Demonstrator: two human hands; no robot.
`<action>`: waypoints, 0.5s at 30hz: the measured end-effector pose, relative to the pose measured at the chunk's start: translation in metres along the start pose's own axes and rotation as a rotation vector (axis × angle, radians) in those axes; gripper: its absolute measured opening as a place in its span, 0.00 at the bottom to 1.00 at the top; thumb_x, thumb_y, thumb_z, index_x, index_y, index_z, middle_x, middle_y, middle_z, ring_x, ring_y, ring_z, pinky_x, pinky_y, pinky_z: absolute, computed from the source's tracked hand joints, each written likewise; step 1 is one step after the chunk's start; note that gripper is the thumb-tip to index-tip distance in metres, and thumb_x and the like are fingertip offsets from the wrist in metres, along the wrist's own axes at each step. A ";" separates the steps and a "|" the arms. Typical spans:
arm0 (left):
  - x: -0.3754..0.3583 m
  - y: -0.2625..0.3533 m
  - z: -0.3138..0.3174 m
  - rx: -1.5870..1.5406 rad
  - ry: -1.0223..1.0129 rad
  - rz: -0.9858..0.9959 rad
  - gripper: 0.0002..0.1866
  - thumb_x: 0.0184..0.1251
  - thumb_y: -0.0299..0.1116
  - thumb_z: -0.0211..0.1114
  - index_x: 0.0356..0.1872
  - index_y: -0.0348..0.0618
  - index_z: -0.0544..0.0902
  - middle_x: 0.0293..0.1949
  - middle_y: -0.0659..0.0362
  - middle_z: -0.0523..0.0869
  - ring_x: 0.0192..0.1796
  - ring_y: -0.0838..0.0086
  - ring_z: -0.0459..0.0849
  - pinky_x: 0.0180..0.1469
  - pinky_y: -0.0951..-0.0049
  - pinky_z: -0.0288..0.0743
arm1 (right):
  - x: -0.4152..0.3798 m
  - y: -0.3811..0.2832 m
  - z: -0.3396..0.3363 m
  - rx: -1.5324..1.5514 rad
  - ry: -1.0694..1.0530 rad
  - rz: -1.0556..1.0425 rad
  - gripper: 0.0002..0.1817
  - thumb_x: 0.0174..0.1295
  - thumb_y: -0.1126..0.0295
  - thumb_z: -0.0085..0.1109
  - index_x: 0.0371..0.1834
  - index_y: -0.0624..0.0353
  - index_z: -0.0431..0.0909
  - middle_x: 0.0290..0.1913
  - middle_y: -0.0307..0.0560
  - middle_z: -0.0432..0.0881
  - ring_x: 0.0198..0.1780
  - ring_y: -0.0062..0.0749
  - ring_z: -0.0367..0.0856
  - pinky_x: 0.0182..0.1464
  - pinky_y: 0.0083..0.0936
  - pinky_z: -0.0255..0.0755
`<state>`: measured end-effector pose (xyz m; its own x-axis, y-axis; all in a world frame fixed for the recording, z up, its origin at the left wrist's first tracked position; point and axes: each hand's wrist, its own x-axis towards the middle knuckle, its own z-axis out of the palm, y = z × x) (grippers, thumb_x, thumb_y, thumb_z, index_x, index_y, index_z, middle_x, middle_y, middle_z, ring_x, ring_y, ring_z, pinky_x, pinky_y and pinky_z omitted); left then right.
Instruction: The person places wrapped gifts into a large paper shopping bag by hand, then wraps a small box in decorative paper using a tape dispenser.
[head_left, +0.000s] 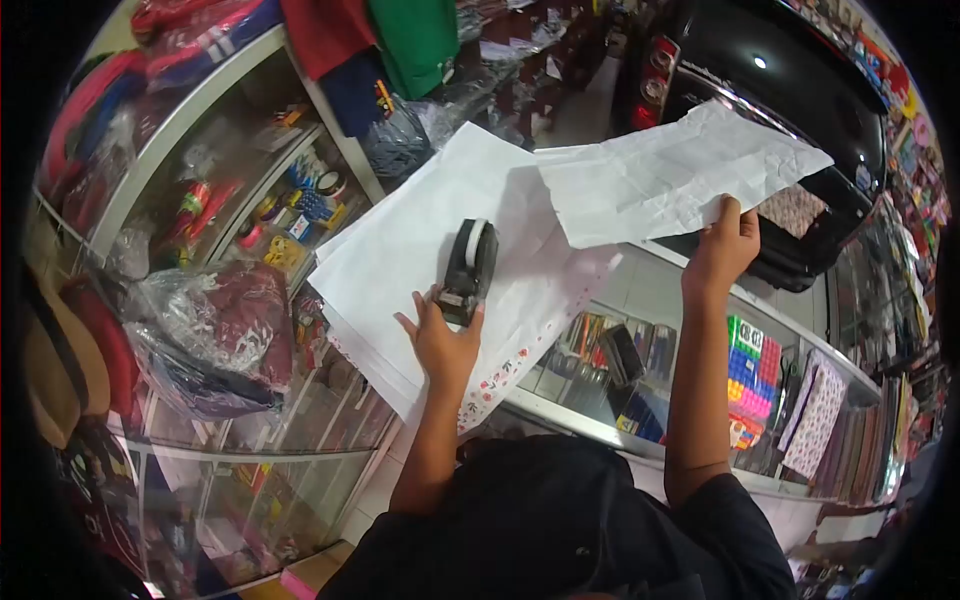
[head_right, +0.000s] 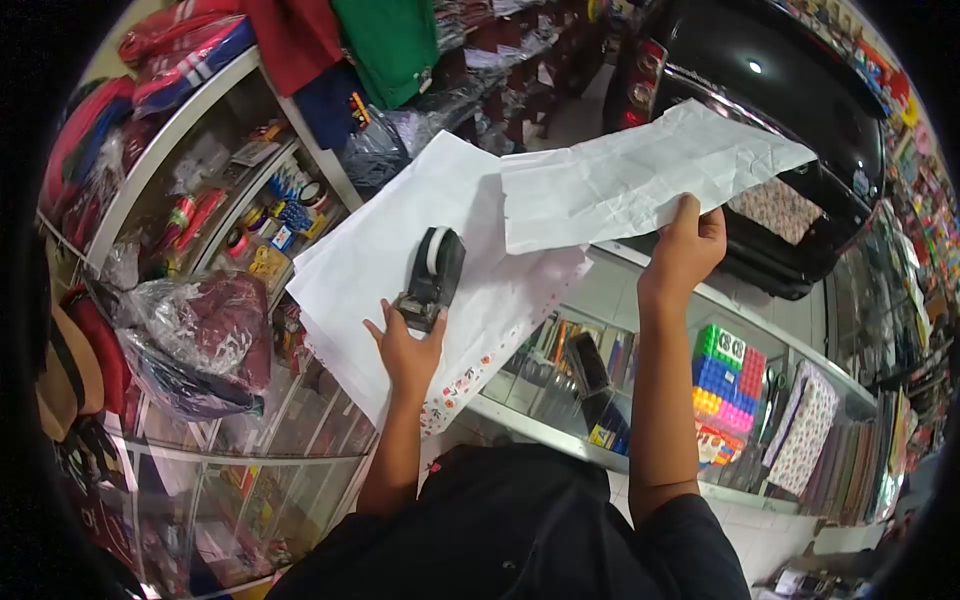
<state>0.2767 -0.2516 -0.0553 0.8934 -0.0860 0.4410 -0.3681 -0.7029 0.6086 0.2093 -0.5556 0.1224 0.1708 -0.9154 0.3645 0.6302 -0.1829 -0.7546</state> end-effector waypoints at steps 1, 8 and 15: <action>0.001 -0.002 0.000 -0.002 -0.019 0.010 0.39 0.60 0.46 0.79 0.65 0.28 0.75 0.66 0.39 0.80 0.78 0.39 0.66 0.81 0.30 0.35 | -0.003 -0.010 -0.006 -0.011 0.018 -0.002 0.05 0.70 0.72 0.59 0.37 0.60 0.81 0.30 0.30 0.78 0.28 0.11 0.67 0.28 0.18 0.58; 0.015 0.041 -0.038 0.321 -0.344 -0.258 0.70 0.47 0.62 0.83 0.81 0.30 0.51 0.82 0.33 0.51 0.86 0.38 0.37 0.76 0.23 0.20 | -0.020 -0.052 -0.080 -0.002 -0.222 0.249 0.13 0.67 0.71 0.59 0.51 0.66 0.82 0.46 0.45 0.87 0.47 0.25 0.85 0.52 0.25 0.77; 0.004 0.079 -0.061 -0.060 -0.112 0.569 0.49 0.49 0.36 0.84 0.76 0.46 0.70 0.82 0.37 0.57 0.84 0.33 0.42 0.76 0.21 0.19 | -0.067 -0.057 -0.122 -0.039 -0.226 0.553 0.14 0.68 0.71 0.61 0.53 0.66 0.80 0.47 0.45 0.87 0.45 0.25 0.85 0.53 0.25 0.78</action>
<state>0.2360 -0.2643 0.0347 0.5716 -0.5149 0.6389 -0.8090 -0.4837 0.3340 0.0697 -0.5271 0.0748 0.6249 -0.7806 0.0160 0.3745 0.2818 -0.8834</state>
